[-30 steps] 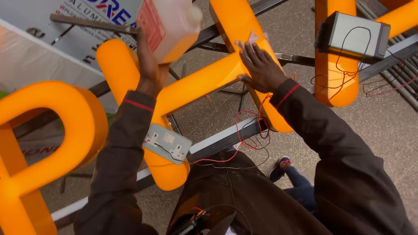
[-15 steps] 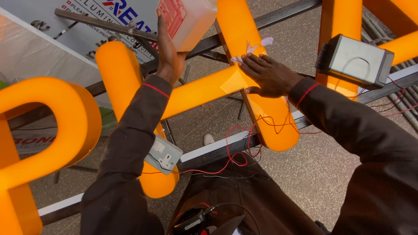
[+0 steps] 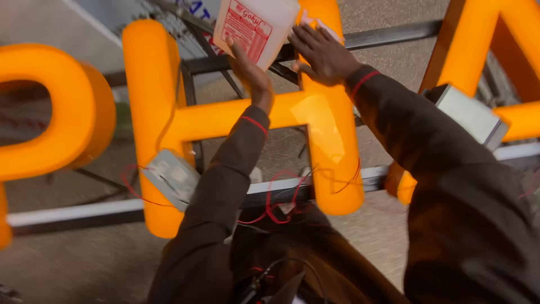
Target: The person pours a liquid from a white plastic container onto a cloth and wipes the surface of large orange letters mounted on a metal frame. The person moves along the letters, cleaning different sections while holding the container in one hand and the cloth in the other.
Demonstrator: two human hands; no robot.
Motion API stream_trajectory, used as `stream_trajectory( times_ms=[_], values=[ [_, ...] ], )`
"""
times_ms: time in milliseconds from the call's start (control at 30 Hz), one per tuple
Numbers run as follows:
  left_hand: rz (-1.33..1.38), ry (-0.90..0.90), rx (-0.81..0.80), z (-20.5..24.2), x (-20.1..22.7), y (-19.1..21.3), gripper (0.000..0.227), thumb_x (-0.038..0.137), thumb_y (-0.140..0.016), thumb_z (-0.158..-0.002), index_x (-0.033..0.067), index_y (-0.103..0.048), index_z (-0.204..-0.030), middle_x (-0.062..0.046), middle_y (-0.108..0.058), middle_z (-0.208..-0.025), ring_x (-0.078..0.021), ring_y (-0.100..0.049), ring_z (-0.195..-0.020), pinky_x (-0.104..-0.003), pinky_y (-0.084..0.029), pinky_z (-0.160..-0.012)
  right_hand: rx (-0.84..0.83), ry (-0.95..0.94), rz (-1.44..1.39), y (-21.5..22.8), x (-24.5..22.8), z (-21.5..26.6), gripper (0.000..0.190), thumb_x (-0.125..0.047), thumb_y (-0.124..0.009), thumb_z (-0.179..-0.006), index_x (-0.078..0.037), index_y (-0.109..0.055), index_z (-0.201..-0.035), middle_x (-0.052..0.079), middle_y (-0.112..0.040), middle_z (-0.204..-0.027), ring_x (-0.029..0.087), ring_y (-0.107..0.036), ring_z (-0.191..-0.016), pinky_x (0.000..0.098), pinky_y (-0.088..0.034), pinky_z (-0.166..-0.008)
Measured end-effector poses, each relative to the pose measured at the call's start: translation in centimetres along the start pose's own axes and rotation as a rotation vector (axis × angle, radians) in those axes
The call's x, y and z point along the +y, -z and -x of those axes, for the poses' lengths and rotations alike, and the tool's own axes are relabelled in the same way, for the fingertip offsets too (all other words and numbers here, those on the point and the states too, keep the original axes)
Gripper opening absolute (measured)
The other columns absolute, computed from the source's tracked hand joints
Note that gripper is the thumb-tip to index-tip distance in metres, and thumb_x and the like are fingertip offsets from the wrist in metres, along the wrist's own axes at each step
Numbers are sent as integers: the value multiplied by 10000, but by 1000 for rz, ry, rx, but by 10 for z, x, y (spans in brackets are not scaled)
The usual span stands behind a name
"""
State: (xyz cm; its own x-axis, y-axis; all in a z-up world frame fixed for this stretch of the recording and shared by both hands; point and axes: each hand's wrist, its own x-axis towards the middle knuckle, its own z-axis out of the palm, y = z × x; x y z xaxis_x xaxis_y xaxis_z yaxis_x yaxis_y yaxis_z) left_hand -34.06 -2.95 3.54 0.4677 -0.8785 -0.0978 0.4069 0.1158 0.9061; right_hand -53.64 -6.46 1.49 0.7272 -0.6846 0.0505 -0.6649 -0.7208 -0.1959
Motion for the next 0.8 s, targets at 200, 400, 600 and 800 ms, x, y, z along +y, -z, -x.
stream_trajectory(
  times_ms=[200, 400, 600, 800],
  values=[
    [12, -128, 54, 23, -15, 25, 921, 746, -520, -1053, 126, -398, -1724, -221, -616, -1627, -416, -679, -1458, -562, -651, -1143, 140, -119, 106, 9, 38, -37, 772, -572, -446, -1266, -96, -241, -1837, 199, -283, -1872, 412, -228, -1723, 676, -223, -1333],
    [-29, -302, -24, 31, -12, 14, 832, 674, -559, -1154, 196, -303, -1785, -191, -476, -1765, -429, -546, -1603, -624, -591, -1241, 235, -336, 102, -3, 36, -15, 846, -614, -412, -1311, -39, -96, -1845, 229, -155, -1911, 468, -158, -1758, 643, -243, -1406],
    [-60, -40, 122, 44, -4, 6, 1090, 744, -566, -1050, 120, -124, -1827, -251, -224, -1855, -396, -400, -1674, -542, -388, -1359, 104, -207, 39, -22, -4, 49, 942, -612, -476, -1208, 3, -113, -1823, 318, -187, -1852, 517, -205, -1709, 653, -287, -1344],
    [-112, -182, 169, 46, -12, 0, 737, 581, -470, -1263, 148, -277, -1827, -233, -355, -1811, -370, -472, -1654, -549, -387, -1369, 106, -79, 21, -27, -21, 37, 949, -738, -383, -1188, -64, -242, -1841, 304, -289, -1845, 535, -280, -1698, 670, -335, -1331]
  ],
)
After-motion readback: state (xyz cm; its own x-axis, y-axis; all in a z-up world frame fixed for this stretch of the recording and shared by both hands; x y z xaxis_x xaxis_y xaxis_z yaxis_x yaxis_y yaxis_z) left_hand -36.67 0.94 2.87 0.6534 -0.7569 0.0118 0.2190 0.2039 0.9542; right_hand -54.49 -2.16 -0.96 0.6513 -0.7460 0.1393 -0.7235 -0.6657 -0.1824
